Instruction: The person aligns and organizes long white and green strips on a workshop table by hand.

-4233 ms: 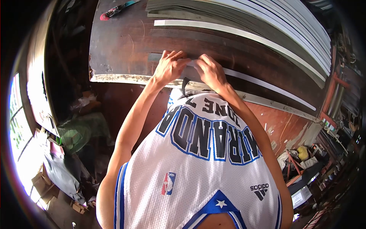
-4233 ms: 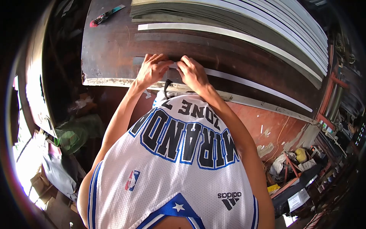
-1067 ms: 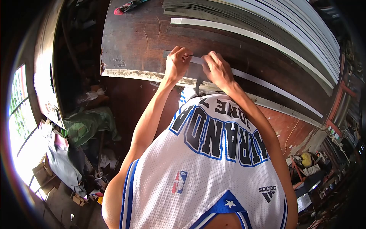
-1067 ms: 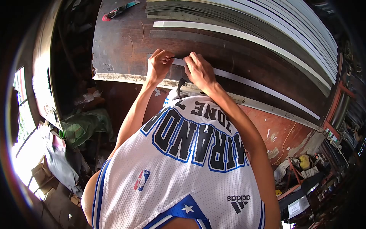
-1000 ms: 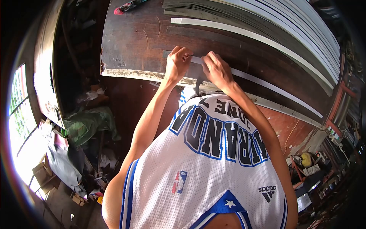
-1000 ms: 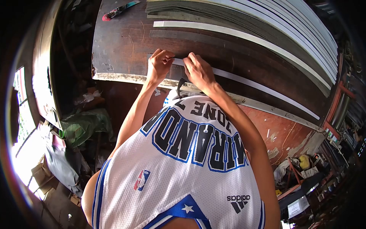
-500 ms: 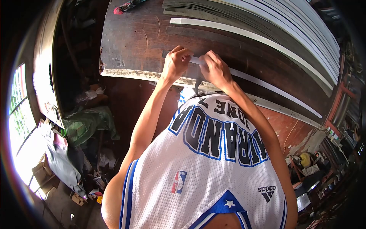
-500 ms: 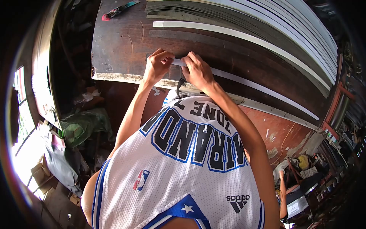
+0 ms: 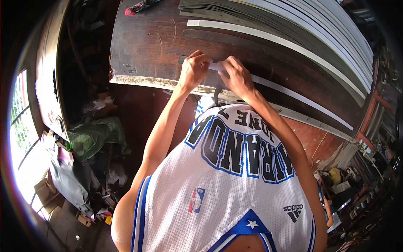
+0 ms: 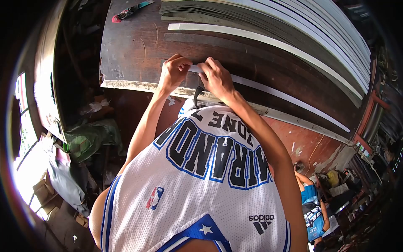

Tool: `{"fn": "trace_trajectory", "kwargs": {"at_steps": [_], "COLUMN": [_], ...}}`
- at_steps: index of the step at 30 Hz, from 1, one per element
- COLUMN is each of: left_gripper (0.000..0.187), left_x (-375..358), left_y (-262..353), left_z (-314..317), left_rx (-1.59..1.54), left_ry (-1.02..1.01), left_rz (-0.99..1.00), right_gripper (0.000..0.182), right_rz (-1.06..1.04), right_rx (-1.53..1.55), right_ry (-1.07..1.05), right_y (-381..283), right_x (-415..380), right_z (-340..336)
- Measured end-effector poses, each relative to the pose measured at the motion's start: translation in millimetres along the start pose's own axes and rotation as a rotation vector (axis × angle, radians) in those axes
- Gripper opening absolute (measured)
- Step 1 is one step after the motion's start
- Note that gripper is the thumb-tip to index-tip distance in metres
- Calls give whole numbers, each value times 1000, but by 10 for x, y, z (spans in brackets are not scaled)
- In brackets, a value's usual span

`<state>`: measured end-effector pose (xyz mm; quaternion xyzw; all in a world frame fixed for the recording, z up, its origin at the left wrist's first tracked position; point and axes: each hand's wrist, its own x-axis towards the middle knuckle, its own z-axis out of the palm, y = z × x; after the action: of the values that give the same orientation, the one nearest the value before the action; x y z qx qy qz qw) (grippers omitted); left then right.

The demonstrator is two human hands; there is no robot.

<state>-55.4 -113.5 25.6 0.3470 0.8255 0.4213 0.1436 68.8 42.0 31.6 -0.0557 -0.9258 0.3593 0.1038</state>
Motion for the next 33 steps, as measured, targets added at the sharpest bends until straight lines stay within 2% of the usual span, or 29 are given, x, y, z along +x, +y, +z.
{"fn": "trace_trajectory", "kwargs": {"at_steps": [3, 4, 5, 8, 9, 11, 15, 21, 33], "left_gripper": [13, 13, 13, 18, 21, 22, 36, 45, 42], "left_x": [-7, -6, -18, -5, 2, -16, -111, -189, -148], "left_y": [23, 35, 43, 7, -3, -256, -403, -389, -354], "left_z": [57, 67, 62, -25, -135, -285, -517, -494, -505], "left_rx": [111, 265, 266, 31, 17, 196, 299, 388, 377], "left_ry": [17, 36, 40, 79, 41, 96, 31, 0, -19], "left_rz": [24, 124, 123, -11, -119, 95, 165, 144, 156], "right_gripper": [30, 30, 30, 29, 29, 28, 26, 27, 24], "right_rz": [-34, -38, -35, -41, -42, -45, -37, -70, -133], "right_rx": [-38, -38, -60, -67, -53, -53, 34, -1, -54], "right_ry": [-22, -23, -60, -79, -65, -46, -33, -50, -56], "right_y": [-3, -7, -12, 22, 35, 32, 8, -11, 26], "right_x": [1, 0, -4, -15, -22, -16, 37, 119, 92], "right_z": [-3, -6, -12, 13, 23, 30, 28, 98, 156]}}
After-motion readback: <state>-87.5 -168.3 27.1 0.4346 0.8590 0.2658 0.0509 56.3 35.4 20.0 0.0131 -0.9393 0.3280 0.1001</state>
